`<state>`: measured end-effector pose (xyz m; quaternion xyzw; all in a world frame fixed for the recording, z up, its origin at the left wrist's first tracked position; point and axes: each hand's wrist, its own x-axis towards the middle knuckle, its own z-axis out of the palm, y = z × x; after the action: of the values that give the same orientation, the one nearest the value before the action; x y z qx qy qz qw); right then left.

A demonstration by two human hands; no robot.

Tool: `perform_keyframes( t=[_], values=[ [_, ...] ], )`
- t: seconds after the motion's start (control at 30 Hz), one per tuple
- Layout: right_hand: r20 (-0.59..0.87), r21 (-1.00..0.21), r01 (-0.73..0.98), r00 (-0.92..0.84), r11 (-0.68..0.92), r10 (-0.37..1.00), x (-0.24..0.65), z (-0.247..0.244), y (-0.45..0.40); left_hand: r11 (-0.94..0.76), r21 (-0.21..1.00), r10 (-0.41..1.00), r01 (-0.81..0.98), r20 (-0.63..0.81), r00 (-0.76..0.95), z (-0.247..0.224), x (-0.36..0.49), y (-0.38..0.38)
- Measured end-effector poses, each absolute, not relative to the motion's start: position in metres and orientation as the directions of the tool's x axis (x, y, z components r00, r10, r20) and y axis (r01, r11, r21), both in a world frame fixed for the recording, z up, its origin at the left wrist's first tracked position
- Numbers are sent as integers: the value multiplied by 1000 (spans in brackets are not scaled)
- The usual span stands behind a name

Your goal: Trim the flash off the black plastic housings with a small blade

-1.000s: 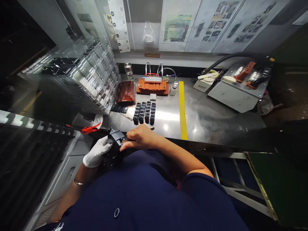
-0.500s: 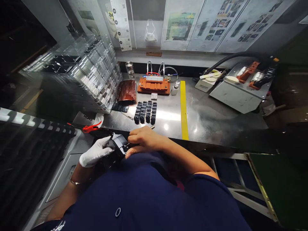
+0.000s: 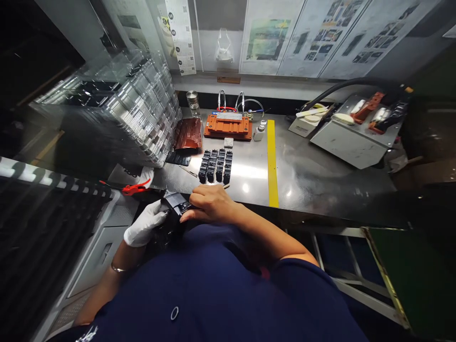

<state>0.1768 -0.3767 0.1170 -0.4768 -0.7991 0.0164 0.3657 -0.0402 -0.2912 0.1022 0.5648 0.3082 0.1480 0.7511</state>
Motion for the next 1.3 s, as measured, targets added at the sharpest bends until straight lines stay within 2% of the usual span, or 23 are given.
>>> perform_keyframes(
  t=[0.27,0.4,0.47,0.53,0.63,0.7,0.77,0.83,0.87,0.9,0.93,0.97,1.03,1.07,1.13,1.17,1.23,1.3],
  values=[
    [448,-521,641,-357,564,820,180,112,-381,300,944,566,137,-292,771,100,-42,-291],
    [469,-714,440,-275,544,839,186,107,-381,279,948,550,153,-288,783,102,-42,-290],
    [409,-824,357,-160,439,898,187,111,-382,262,947,545,184,-303,782,106,-42,-289],
    [268,-907,305,-112,290,957,185,118,-384,230,946,547,229,-320,773,110,-40,-287],
    [42,-952,290,-194,98,980,178,124,-386,113,948,551,298,-309,775,114,-34,-285],
    [-42,-951,308,-174,13,984,174,120,-385,-18,945,607,326,-249,755,111,-31,-285],
    [-61,-952,301,-35,-48,997,175,111,-383,-145,930,776,338,-105,623,104,-28,-286],
    [-43,-958,273,167,-88,985,178,101,-381,-185,930,944,318,79,319,95,-26,-290],
    [-27,-963,253,272,-98,962,179,97,-380,-149,953,982,265,112,151,92,-24,-292],
    [-9,-968,230,361,-99,933,179,94,-379,-72,983,997,167,69,26,90,-22,-295],
    [5,-975,204,425,-91,905,178,92,-378,46,998,999,30,-46,-14,89,-20,-297],
    [14,-981,178,459,-77,888,175,91,-378,205,972,979,-119,-202,35,89,-17,-300],
    [17,-990,135,445,-49,895,165,90,-377,535,773,843,-340,-464,271,92,-10,-304],
    [16,-992,121,412,-37,911,158,89,-376,650,643,760,-405,-536,368,95,-6,-306],
    [19,-995,95,345,-15,938,146,86,-374,741,432,658,-515,-619,429,102,1,-308],
    [22,-997,73,340,-3,940,141,85,-373,739,370,638,-563,-652,409,106,4,-308],
    [25,-1000,4,395,25,918,139,80,-371,724,326,616,-608,-702,357,112,7,-309],
    [15,-996,-66,464,52,886,142,76,-371,730,334,603,-596,-726,332,118,7,-309]
  ],
)
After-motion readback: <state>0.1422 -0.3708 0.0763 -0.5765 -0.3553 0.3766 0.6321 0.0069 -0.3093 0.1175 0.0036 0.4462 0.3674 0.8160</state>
